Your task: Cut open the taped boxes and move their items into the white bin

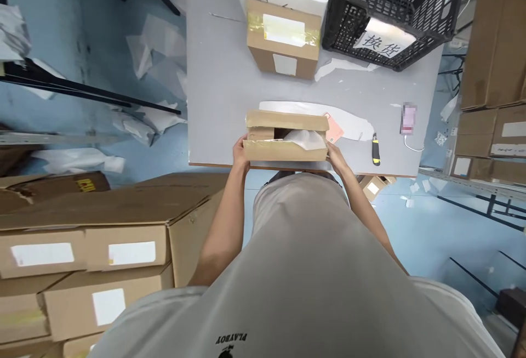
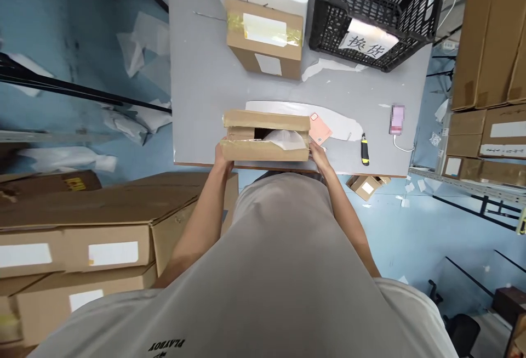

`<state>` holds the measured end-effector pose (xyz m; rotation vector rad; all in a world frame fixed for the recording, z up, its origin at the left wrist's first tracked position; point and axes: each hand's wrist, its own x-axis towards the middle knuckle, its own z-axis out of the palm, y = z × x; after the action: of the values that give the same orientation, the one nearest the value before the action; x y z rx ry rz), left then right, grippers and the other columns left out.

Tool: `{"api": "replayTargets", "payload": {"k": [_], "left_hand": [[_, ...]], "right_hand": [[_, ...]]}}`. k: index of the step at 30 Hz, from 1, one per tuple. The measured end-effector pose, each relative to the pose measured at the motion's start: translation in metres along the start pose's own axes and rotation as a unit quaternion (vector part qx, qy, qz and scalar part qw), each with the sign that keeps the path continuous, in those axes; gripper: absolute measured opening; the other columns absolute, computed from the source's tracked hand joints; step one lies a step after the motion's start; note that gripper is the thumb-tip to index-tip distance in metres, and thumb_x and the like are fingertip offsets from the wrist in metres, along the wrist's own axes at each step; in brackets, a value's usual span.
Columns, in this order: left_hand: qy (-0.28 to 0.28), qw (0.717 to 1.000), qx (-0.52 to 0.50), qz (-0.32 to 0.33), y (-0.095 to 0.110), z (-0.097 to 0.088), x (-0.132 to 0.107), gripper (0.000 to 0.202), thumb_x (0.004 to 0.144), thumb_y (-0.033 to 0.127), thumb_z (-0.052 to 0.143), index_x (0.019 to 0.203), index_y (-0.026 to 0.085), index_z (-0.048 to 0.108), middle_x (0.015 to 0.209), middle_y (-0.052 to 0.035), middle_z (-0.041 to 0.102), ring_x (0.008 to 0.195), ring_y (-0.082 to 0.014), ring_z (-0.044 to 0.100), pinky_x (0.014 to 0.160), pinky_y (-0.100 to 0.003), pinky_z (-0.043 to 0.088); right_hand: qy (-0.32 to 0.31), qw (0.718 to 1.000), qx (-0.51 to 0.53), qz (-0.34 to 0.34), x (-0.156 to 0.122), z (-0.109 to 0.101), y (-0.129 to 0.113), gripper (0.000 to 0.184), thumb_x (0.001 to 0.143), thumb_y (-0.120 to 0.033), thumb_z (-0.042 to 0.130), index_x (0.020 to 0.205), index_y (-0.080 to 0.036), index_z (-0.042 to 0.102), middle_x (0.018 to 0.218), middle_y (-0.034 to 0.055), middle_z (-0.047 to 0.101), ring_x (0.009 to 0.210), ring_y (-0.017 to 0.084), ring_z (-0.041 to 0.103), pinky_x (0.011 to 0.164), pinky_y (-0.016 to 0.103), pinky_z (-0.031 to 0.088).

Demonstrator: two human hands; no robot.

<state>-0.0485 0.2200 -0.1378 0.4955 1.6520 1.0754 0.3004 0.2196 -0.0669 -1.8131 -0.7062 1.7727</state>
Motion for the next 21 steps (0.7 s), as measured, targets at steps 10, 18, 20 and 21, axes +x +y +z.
{"api": "replayTargets", "payload": {"k": [10,18,20,21], "left_hand": [[-0.022,0.993,0.078,0.085,0.066,-0.043,-0.023,0.058,0.099,0.073,0.073,0.124,0.021,0.08,0.139,-0.016,0.08,0.126,-0.0278,0.077,0.108,-0.041,0.063],[-0.031,0.937,0.316,0.145,0.106,-0.026,-0.063,0.047,0.104,0.064,0.066,0.118,0.02,0.074,0.112,-0.012,0.084,0.101,-0.029,0.076,0.102,-0.044,0.058],[-0.025,0.95,0.288,0.116,0.104,-0.023,-0.067,0.052,0.101,0.059,0.073,0.135,0.02,0.068,0.112,-0.0102,0.084,0.104,-0.0291,0.076,0.103,-0.043,0.057],[-0.021,0.958,0.266,0.105,0.102,-0.022,-0.069,0.059,0.1,0.056,0.076,0.144,0.02,0.064,0.112,-0.0093,0.084,0.107,-0.0291,0.076,0.105,-0.043,0.056]], "right_hand": [[0.055,0.988,-0.043,-0.137,-0.035,0.024,-0.019,0.078,0.09,-0.085,0.075,0.14,-0.027,0.075,0.155,0.0138,0.074,0.142,0.031,0.07,0.115,0.048,0.062],[0.119,0.954,-0.143,-0.233,-0.03,0.031,-0.049,0.078,0.083,-0.073,0.086,0.142,-0.024,0.076,0.139,0.0156,0.079,0.12,0.031,0.075,0.106,0.05,0.066],[0.098,0.952,-0.15,-0.246,-0.023,0.035,-0.063,0.077,0.084,-0.066,0.087,0.147,-0.023,0.074,0.135,0.0143,0.079,0.11,0.028,0.076,0.103,0.048,0.066],[0.086,0.951,-0.155,-0.254,-0.021,0.037,-0.07,0.075,0.086,-0.063,0.087,0.148,-0.023,0.073,0.135,0.0137,0.078,0.107,0.027,0.076,0.102,0.047,0.066]]}}
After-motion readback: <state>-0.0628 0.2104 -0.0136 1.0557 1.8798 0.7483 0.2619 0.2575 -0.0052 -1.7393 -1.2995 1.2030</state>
